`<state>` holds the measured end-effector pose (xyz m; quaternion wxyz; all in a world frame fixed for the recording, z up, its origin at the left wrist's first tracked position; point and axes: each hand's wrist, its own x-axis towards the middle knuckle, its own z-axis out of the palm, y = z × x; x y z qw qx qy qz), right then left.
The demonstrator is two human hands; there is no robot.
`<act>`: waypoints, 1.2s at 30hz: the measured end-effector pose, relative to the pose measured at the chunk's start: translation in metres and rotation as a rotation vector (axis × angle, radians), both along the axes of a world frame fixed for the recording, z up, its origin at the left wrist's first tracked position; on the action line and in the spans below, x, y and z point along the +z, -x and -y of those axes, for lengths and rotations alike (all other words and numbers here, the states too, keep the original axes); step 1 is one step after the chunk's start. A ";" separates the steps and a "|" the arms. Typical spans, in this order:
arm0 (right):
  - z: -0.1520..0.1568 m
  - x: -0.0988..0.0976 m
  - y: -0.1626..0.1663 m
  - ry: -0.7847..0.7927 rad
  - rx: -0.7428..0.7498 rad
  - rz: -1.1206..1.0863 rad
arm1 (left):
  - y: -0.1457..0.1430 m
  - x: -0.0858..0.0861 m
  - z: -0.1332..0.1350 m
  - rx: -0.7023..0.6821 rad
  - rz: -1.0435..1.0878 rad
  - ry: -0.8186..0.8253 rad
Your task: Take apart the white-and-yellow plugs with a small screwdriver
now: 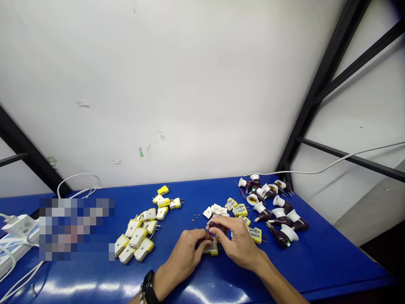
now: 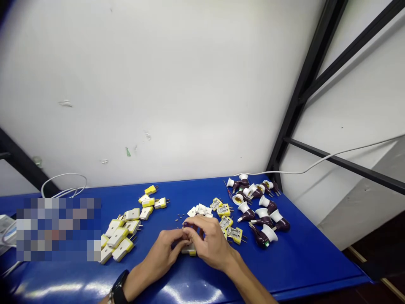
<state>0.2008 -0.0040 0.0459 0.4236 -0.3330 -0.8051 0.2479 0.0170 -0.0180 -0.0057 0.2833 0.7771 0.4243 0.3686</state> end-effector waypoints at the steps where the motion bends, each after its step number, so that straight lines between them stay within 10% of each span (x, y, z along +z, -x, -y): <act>1: 0.000 0.001 0.000 0.069 0.031 -0.019 | 0.000 0.000 0.000 -0.001 0.001 0.000; 8: 0.001 -0.007 0.012 0.152 -0.076 -0.151 | 0.000 0.003 0.002 0.043 -0.023 -0.008; 15: 0.001 -0.006 0.009 0.355 0.159 -0.136 | -0.002 0.001 0.005 0.057 0.049 -0.080; 21: 0.000 -0.012 0.012 0.248 -0.029 -0.226 | -0.004 0.001 0.002 0.054 0.055 -0.034; 36: 0.004 -0.007 0.014 0.237 0.059 -0.129 | -0.002 0.006 0.002 0.037 0.056 -0.044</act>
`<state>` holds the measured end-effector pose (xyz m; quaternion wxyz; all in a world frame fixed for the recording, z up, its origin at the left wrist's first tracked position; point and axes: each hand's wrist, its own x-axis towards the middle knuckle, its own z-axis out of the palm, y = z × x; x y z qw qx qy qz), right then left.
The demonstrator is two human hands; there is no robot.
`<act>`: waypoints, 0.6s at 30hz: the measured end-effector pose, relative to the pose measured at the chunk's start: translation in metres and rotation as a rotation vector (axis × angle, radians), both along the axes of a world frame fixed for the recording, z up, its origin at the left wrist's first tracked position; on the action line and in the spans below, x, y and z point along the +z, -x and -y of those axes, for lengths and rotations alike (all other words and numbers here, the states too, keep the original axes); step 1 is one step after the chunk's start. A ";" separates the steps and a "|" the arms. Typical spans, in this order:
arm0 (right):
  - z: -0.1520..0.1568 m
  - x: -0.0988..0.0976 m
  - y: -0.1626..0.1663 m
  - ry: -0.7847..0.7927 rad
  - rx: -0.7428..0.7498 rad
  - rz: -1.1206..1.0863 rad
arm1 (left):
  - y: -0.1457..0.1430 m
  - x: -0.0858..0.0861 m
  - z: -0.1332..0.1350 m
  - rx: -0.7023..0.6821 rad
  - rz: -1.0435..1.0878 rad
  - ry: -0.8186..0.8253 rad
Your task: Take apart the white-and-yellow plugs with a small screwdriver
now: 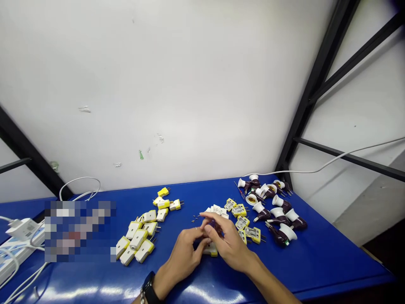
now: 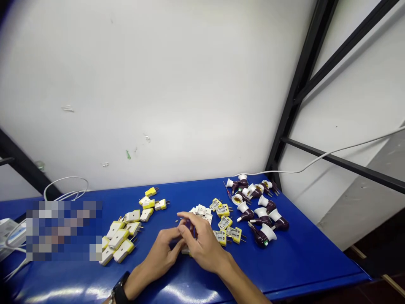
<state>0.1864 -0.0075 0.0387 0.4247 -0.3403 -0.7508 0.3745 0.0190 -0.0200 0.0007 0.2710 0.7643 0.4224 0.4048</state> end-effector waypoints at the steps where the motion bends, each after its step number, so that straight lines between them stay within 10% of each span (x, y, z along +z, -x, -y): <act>1: 0.000 0.000 0.000 0.009 -0.001 -0.008 | 0.000 0.000 0.000 0.016 0.000 0.010; 18: 0.001 0.006 -0.002 -0.012 -0.002 0.000 | 0.000 -0.003 0.003 -0.018 -0.058 0.008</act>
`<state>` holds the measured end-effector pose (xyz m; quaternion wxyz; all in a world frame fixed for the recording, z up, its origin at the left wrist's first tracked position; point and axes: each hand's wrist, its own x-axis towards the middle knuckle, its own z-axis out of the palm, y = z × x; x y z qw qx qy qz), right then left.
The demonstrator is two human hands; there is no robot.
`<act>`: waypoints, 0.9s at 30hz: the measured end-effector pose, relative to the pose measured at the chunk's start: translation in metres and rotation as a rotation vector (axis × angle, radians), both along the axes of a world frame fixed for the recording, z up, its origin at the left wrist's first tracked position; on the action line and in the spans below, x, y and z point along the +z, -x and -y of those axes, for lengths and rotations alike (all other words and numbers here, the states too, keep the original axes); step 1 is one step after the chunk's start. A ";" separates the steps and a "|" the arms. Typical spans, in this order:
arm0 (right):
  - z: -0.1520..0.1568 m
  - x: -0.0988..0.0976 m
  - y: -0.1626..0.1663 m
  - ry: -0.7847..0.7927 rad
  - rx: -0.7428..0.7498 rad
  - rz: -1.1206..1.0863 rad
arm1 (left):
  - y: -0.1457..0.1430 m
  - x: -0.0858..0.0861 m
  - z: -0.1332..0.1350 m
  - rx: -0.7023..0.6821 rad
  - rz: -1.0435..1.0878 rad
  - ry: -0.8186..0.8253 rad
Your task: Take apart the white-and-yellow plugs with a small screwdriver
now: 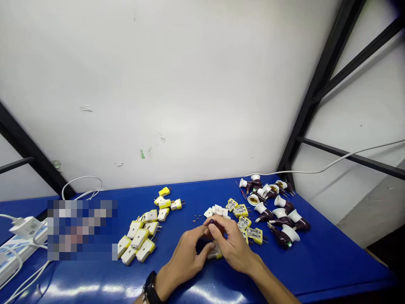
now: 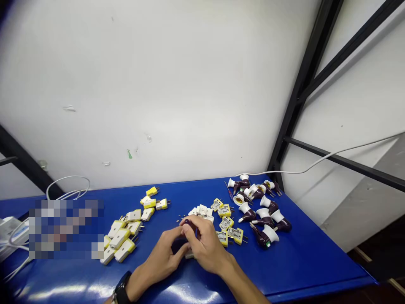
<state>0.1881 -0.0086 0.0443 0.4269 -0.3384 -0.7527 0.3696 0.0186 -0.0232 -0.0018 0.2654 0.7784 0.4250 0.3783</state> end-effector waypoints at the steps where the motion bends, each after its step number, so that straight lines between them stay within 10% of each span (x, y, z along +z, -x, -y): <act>1: 0.000 0.000 -0.001 -0.011 0.023 0.004 | 0.000 0.000 0.000 -0.004 -0.001 -0.015; 27: 0.003 -0.014 -0.008 0.132 -0.114 -0.217 | 0.003 0.011 0.004 0.034 -0.084 0.092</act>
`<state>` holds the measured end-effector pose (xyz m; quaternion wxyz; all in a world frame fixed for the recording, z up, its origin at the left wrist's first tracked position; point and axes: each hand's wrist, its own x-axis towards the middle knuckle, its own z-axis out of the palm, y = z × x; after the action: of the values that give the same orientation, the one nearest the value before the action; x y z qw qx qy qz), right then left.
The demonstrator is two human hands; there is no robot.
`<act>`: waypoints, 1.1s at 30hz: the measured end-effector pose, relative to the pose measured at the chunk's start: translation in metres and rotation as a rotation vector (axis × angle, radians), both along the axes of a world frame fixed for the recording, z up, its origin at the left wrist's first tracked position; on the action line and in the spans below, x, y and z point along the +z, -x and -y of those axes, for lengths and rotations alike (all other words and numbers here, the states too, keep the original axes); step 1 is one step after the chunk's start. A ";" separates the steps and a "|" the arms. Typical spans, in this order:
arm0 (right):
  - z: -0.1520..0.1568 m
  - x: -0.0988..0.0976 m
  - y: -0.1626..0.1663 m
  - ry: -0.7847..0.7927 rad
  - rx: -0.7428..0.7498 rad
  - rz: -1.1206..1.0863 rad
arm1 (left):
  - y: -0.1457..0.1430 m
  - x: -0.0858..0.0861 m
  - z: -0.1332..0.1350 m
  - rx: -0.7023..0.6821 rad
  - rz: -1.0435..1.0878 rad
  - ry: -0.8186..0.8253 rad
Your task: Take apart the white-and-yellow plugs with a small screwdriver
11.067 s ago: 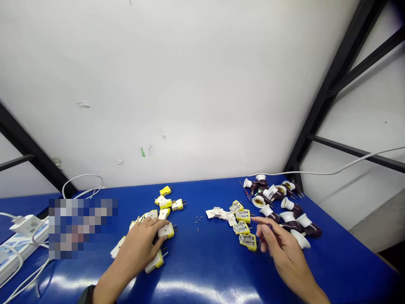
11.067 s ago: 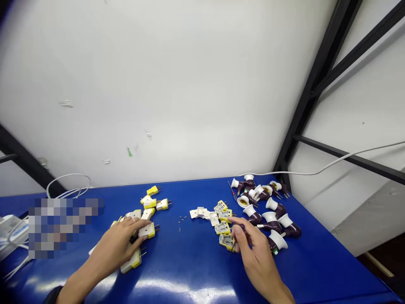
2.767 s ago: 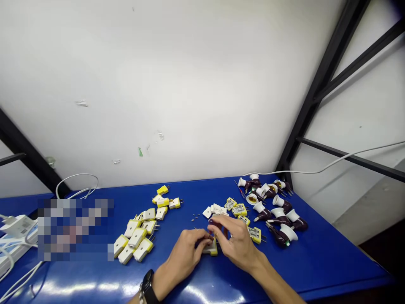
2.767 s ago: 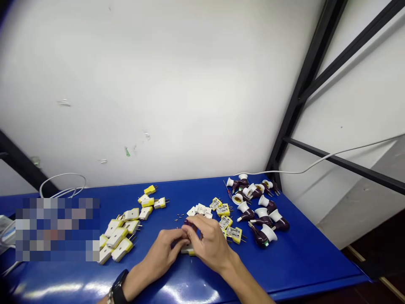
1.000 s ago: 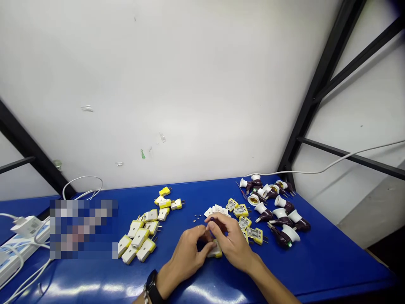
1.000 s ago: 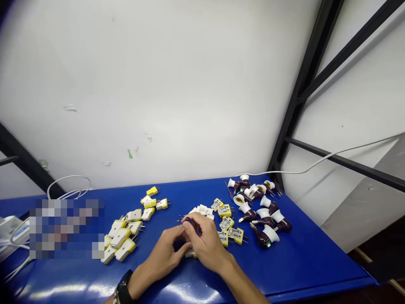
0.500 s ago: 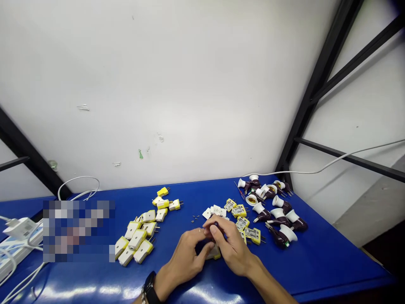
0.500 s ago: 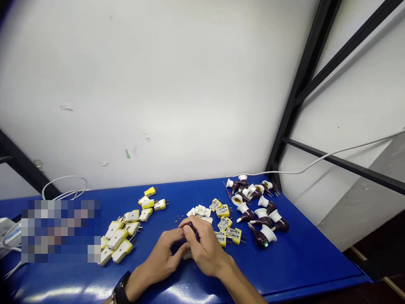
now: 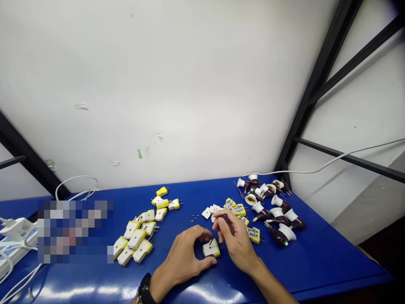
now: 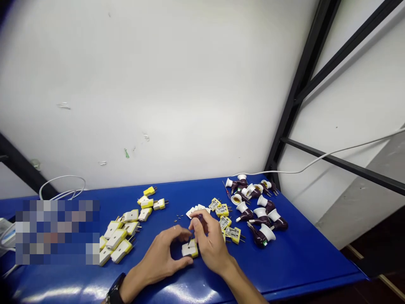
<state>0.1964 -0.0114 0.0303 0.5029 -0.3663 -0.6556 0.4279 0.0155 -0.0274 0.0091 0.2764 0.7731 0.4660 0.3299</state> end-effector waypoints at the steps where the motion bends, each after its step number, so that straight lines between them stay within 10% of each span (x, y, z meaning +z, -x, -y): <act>1: 0.000 0.001 0.000 0.011 -0.007 -0.037 | 0.001 0.000 0.000 -0.012 -0.005 0.001; 25: -0.001 0.005 -0.030 -0.050 -0.258 -0.241 | 0.040 -0.003 -0.049 0.174 -0.063 0.201; 33: 0.006 0.017 -0.034 -0.042 -0.015 0.537 | 0.017 0.014 -0.059 0.105 0.035 0.141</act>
<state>0.2304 -0.0179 0.0473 0.3214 -0.4611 -0.7715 0.2981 -0.0020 0.0313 0.0236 0.3205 0.7202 0.5233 0.3235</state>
